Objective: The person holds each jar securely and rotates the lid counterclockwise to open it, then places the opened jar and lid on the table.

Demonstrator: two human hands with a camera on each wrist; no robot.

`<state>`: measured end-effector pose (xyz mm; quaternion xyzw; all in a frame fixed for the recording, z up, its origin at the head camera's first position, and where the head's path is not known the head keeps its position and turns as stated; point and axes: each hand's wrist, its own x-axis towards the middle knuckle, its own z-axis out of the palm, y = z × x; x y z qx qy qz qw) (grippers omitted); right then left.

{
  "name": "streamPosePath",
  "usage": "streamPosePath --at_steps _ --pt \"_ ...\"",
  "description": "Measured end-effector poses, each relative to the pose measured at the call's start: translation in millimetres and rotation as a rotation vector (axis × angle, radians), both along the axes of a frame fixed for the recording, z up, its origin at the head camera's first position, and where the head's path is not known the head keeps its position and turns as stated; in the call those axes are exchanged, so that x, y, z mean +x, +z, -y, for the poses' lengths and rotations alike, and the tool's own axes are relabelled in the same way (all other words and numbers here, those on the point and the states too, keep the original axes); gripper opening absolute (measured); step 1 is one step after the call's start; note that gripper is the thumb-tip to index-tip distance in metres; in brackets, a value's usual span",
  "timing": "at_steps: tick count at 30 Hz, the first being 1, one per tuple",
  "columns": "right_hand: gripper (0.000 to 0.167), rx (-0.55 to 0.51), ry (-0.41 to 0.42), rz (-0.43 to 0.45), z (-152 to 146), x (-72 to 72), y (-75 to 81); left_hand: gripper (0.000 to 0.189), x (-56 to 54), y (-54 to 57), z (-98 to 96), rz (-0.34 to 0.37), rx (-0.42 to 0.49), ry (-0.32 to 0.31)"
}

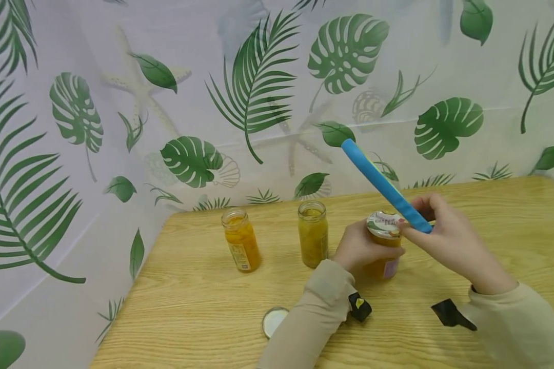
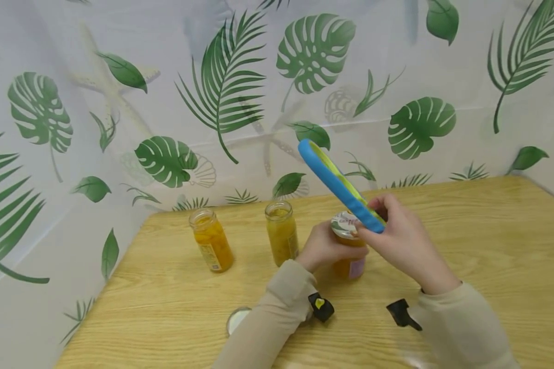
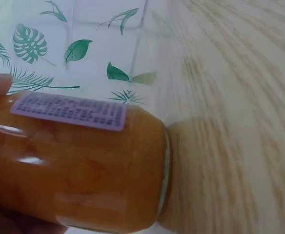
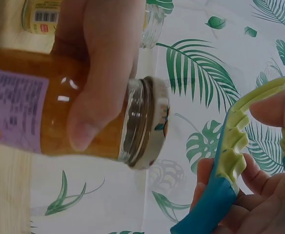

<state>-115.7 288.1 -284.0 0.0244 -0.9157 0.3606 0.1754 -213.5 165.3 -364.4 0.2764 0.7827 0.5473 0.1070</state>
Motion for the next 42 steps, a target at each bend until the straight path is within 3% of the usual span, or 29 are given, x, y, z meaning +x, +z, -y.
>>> streamPosePath --at_steps 4,8,11,15,19,26,32,38,42 --pt "0.046 0.02 0.007 -0.02 -3 -1.2 -1.8 0.044 -0.1 1.0 6.2 -0.042 0.008 0.025" --pt "0.053 0.08 0.016 -0.049 -6 -2.8 -0.6 0.044 0.8 8.7 14.5 -0.03 0.054 0.07" --pt "0.053 0.153 0.023 -0.051 -6 -4.0 1.1 0.045 2.5 16.1 23.7 -0.021 0.099 0.108" --pt "0.051 0.229 0.031 -0.044 -2 -4.7 0.1 0.044 5.6 22.0 38.4 -0.078 0.114 0.133" --pt "0.052 0.254 0.034 -0.055 2 -3.6 -0.7 0.043 8.8 26.9 54.0 -0.134 0.102 0.144" --pt "0.058 0.288 0.065 -0.042 11 -0.1 2.4 0.04 15.0 37.0 86.7 -0.218 0.002 0.193" --pt "0.06 0.348 0.101 -0.014 22 3.4 4.1 0.04 16.0 37.9 112.9 -0.295 -0.074 0.207" --pt "0.059 0.389 0.151 -0.043 34 3.6 -0.1 0.044 18.4 32.4 130.9 -0.287 -0.029 0.164" --pt "0.06 0.41 0.156 -0.042 41 4.6 -2.6 0.048 20.3 30.2 137.8 -0.286 -0.015 0.176"
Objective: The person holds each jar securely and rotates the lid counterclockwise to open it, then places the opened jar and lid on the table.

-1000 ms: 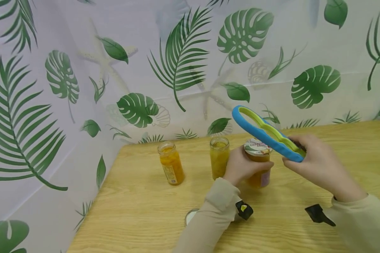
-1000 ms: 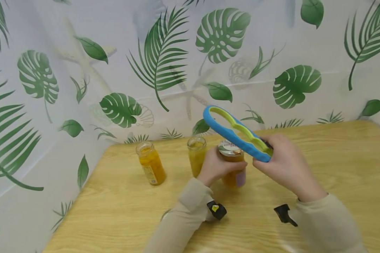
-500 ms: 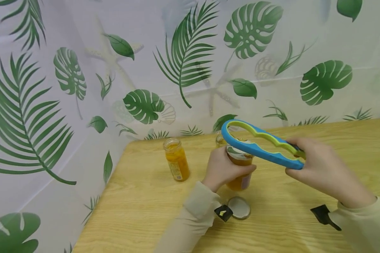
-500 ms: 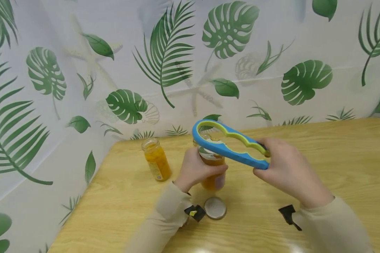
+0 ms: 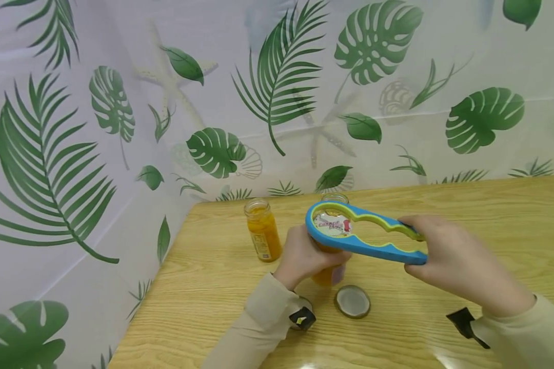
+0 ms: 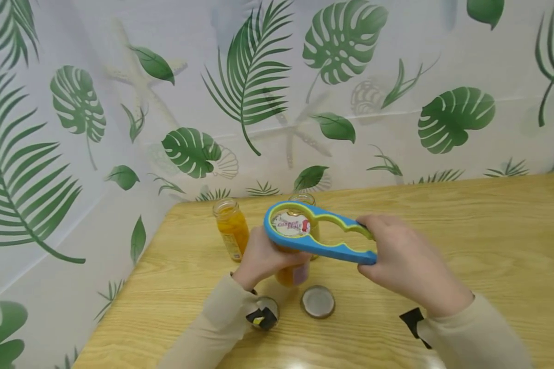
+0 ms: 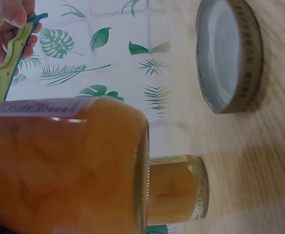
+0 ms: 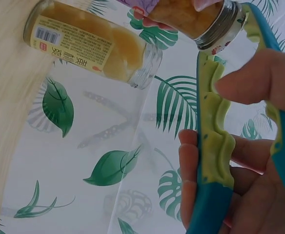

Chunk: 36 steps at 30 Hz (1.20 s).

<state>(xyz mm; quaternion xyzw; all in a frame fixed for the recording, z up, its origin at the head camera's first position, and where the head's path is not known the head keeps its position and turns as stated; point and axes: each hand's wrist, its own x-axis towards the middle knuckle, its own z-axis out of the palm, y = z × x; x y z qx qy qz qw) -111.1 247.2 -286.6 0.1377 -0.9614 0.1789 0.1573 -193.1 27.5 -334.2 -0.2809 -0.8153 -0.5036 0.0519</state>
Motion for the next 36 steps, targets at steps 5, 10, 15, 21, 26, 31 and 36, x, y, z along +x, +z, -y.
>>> streamPosePath --at_steps 5,10,15,21,26,31,36 --pt "0.059 0.009 -0.007 0.001 2 1.4 -0.4 0.053 0.1 -1.3 0.9 0.01 -0.009 0.026" --pt "0.06 0.013 -0.006 0.015 2 1.5 -1.2 0.056 0.4 -2.3 -0.1 0.024 0.017 0.013" --pt "0.06 0.027 -0.008 0.013 1 1.5 -1.7 0.056 0.9 -2.2 -0.6 0.007 0.022 0.003" --pt "0.057 0.042 -0.013 0.012 0 1.7 -2.0 0.056 1.2 -1.9 -1.2 0.022 -0.003 0.002" --pt "0.053 0.061 -0.012 0.006 -2 1.6 -2.2 0.056 1.8 -1.9 -1.3 0.017 0.008 -0.03" --pt "0.049 0.105 0.018 -0.038 -4 1.9 -2.2 0.056 1.9 -2.1 -2.0 0.03 0.024 -0.058" --pt "0.047 0.132 0.036 -0.095 -8 2.5 -2.6 0.059 1.7 -1.6 -2.8 0.031 0.018 -0.079"
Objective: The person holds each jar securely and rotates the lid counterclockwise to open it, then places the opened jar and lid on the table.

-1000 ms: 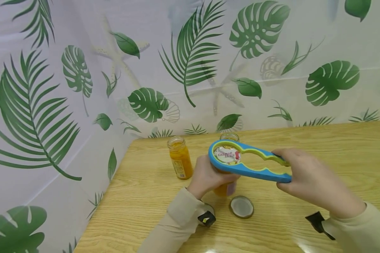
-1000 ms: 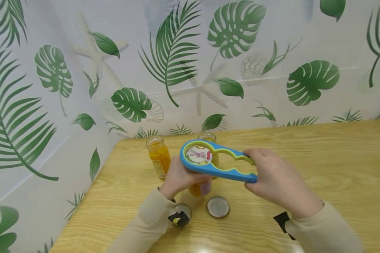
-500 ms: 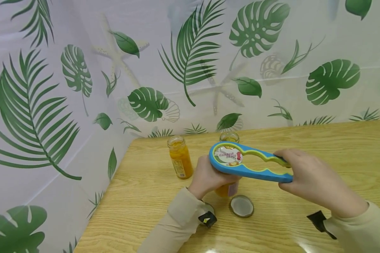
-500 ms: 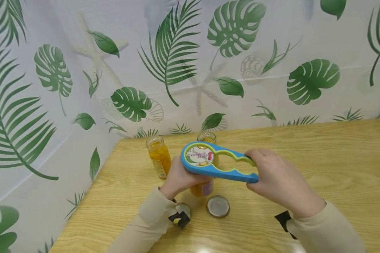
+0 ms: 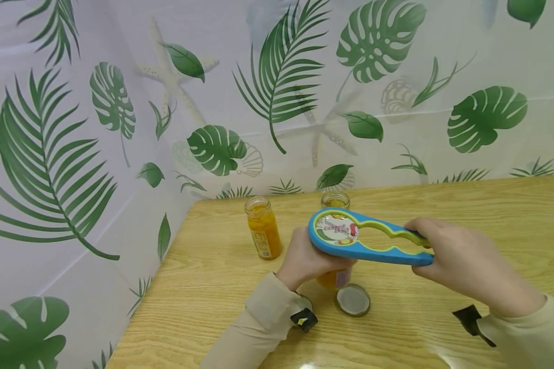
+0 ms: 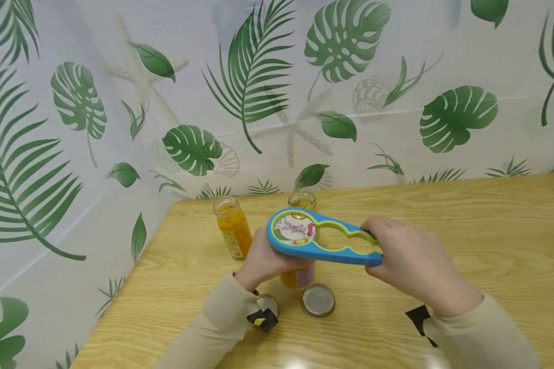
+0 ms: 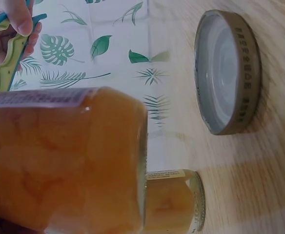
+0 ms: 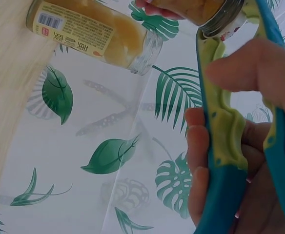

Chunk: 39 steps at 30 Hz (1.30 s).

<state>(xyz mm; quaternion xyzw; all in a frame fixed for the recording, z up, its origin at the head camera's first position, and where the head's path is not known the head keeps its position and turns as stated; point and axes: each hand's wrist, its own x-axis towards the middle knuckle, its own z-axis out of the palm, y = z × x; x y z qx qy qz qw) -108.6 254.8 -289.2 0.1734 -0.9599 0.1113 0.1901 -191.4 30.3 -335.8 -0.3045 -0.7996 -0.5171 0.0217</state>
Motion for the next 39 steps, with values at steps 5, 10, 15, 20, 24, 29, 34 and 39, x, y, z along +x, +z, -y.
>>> streamPosePath --at_steps 5,10,15,20,24,29,34,39 --pt "0.048 0.015 0.011 -0.025 -5 1.2 0.5 0.061 0.9 0.7 -1.0 0.004 -0.01 -0.036" --pt "0.051 0.029 0.017 -0.026 -9 2.1 2.3 0.059 3.6 1.3 -1.7 0.014 0.016 -0.09" --pt "0.053 0.035 0.019 -0.031 -13 3.0 4.3 0.059 7.3 3.1 -2.2 0.031 0.051 -0.137" --pt "0.054 0.028 0.035 -0.062 -16 3.8 4.9 0.059 9.9 5.2 -3.1 0.027 0.062 -0.18" --pt "0.055 0.026 0.054 -0.081 -18 3.0 4.6 0.058 11.4 7.5 -3.2 0.037 0.048 -0.195" --pt "0.056 0.033 0.066 -0.089 -21 2.3 4.2 0.058 12.5 9.4 -2.9 0.065 0.018 -0.226" --pt "0.057 0.038 0.088 -0.126 -24 2.6 3.7 0.06 12.6 10.0 -2.2 0.065 -0.012 -0.281" --pt "0.057 0.052 0.115 -0.149 -27 2.4 3.7 0.06 13.6 10.9 -1.7 0.094 -0.027 -0.342"
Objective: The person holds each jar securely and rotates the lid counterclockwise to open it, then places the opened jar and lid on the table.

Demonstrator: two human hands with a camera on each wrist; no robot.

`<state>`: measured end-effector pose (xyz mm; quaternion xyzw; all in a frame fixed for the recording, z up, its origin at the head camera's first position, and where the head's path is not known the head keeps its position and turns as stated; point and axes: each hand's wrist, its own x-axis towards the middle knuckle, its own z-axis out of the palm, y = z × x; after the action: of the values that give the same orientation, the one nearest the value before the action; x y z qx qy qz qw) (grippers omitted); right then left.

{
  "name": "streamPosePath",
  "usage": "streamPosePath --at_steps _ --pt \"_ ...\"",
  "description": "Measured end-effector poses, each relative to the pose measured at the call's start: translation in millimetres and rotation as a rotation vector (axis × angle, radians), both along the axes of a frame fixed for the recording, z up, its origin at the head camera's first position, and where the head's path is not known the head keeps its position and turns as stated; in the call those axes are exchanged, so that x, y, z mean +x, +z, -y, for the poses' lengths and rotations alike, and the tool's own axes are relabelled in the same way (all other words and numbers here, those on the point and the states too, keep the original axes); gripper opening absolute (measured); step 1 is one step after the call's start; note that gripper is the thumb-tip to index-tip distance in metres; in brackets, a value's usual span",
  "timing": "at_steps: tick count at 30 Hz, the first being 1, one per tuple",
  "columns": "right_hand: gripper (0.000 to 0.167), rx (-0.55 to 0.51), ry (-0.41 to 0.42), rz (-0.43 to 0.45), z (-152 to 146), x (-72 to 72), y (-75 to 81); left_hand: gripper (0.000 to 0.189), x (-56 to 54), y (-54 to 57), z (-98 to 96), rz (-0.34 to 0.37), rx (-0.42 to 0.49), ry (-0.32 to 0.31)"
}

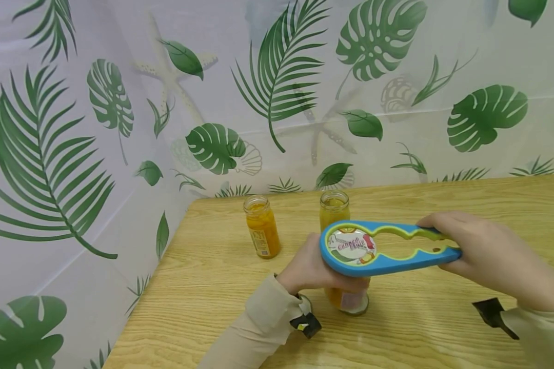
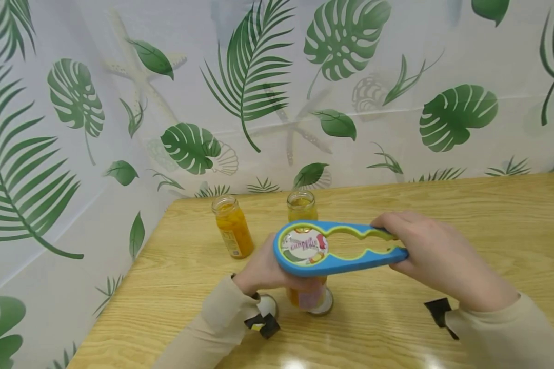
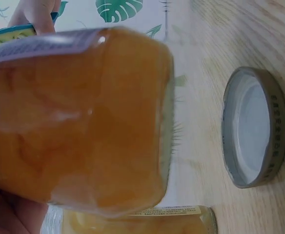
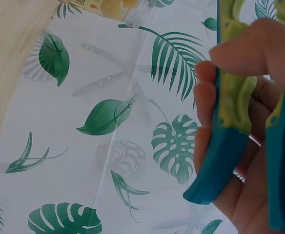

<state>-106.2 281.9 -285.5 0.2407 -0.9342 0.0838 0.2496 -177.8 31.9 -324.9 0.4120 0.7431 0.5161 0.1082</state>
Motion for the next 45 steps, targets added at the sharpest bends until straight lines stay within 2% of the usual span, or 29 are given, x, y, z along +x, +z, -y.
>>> streamPosePath --at_steps 7,15,19,23,34,45 --pt "0.058 0.017 0.022 0.005 -2.6 0.3 0.6 0.064 0.1 1.7 1.2 0.006 -0.002 -0.111" --pt "0.057 0.032 0.01 0.067 -3.6 0.5 1.1 0.065 -1.7 0.4 2.7 0.048 0.013 -0.252" --pt "0.057 0.042 0.03 0.041 -4.3 -0.1 0.1 0.066 -2.7 -0.6 2.6 0.031 0.026 -0.298" --pt "0.057 0.049 0.057 0.017 -5.8 -1.2 -1.3 0.067 -3.1 -0.6 3.3 0.026 0.029 -0.319" --pt "0.057 0.055 0.066 0.018 -5.9 -2.3 -1.7 0.067 -5.2 -2.7 2.9 0.051 0.048 -0.357" --pt "0.057 0.046 0.044 0.048 -5.4 -0.6 -1.1 0.068 -6.3 -3.5 2.8 0.056 0.043 -0.368"
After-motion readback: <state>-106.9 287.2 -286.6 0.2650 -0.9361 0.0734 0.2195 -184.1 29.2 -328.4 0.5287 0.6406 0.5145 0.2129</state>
